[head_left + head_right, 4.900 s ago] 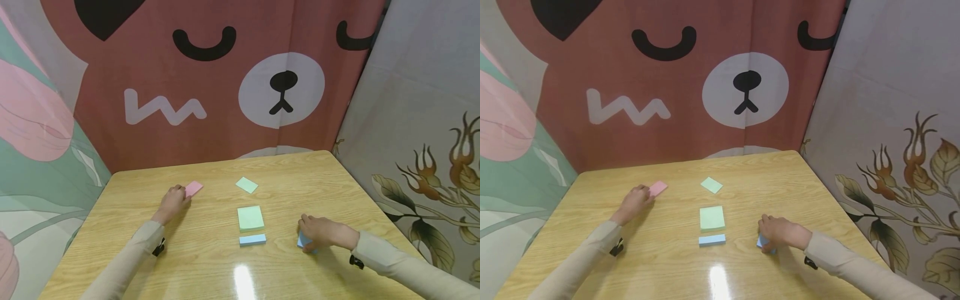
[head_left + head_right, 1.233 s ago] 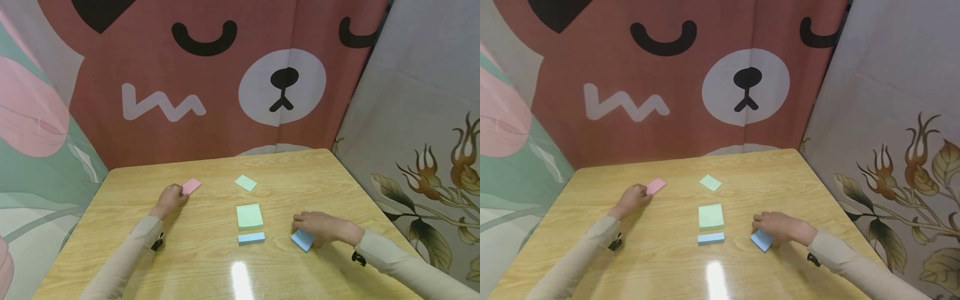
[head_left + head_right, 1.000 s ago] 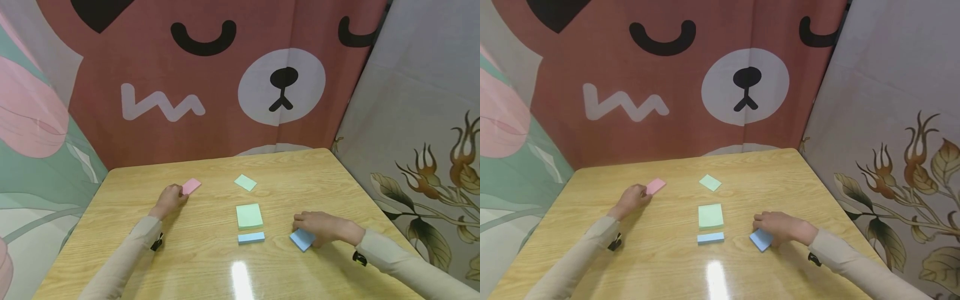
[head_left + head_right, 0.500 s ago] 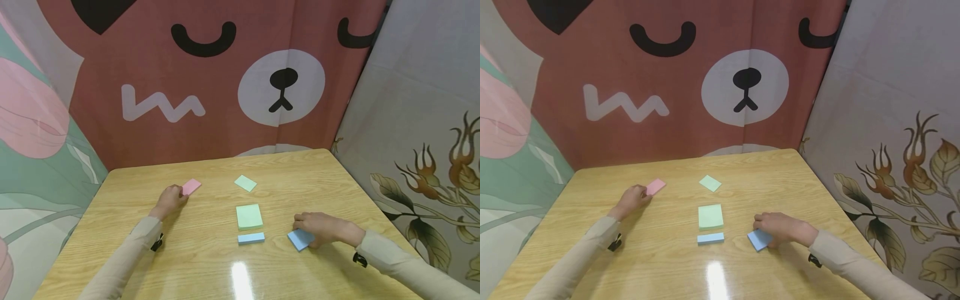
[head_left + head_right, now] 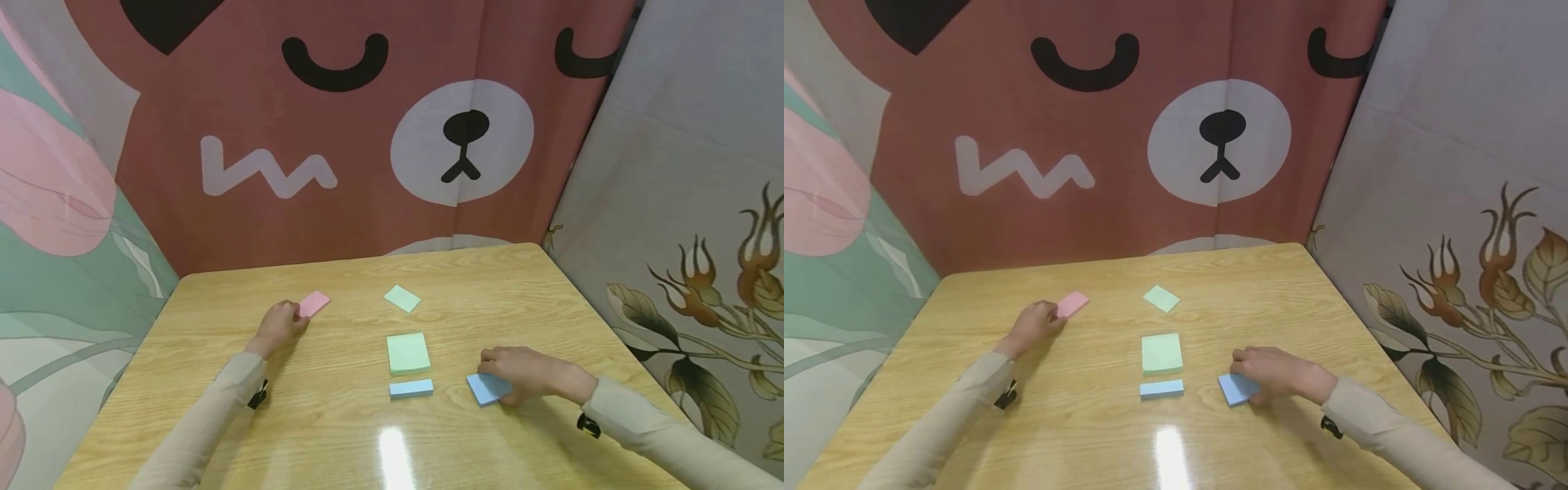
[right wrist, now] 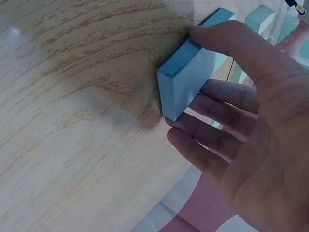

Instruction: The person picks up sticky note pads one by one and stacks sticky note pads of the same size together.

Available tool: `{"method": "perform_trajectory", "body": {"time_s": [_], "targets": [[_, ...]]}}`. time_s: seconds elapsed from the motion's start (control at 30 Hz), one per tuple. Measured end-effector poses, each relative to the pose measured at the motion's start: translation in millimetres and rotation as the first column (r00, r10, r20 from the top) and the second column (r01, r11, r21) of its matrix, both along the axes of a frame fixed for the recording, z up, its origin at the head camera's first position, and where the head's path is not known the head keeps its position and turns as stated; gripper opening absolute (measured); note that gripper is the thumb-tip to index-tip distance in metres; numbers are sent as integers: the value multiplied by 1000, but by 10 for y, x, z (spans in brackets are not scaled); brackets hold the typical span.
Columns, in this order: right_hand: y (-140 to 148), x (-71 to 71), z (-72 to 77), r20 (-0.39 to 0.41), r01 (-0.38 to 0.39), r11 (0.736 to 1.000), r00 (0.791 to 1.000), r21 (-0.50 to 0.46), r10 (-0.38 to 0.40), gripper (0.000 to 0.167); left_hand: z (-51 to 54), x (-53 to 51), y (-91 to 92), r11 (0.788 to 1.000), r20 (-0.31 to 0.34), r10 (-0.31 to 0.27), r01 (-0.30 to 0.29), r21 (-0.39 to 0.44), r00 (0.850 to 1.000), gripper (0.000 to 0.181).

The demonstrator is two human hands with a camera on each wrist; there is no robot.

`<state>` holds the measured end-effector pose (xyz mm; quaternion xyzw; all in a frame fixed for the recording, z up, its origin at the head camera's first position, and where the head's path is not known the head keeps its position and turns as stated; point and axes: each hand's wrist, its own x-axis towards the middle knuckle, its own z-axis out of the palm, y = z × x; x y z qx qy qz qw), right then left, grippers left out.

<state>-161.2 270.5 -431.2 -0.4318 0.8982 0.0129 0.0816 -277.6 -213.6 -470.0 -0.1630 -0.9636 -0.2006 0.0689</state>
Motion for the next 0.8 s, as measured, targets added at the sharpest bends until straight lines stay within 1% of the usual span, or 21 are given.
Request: {"method": "perform_trajectory", "body": {"time_s": [0.2,0.43,0.63,0.8], "targets": [[-2,-6,3,2,2,1000,1000,-16,-2,50,35,19,5,1000,-11,-2,2,2,1000,19],[-2,-10,-21,-17,3,1000,1000,-31,-3,56,4,12,-3,1000,-10,-2,2,-1,1000,21],[13,-11,-30,-34,9,998,999,-60,-11,55,-4,6,-7,1000,-12,1,-1,3,1000,21],[11,-27,-31,-71,-20,997,997,-70,15,53,-9,1,-7,1000,-22,-4,4,7,1000,19]]}}
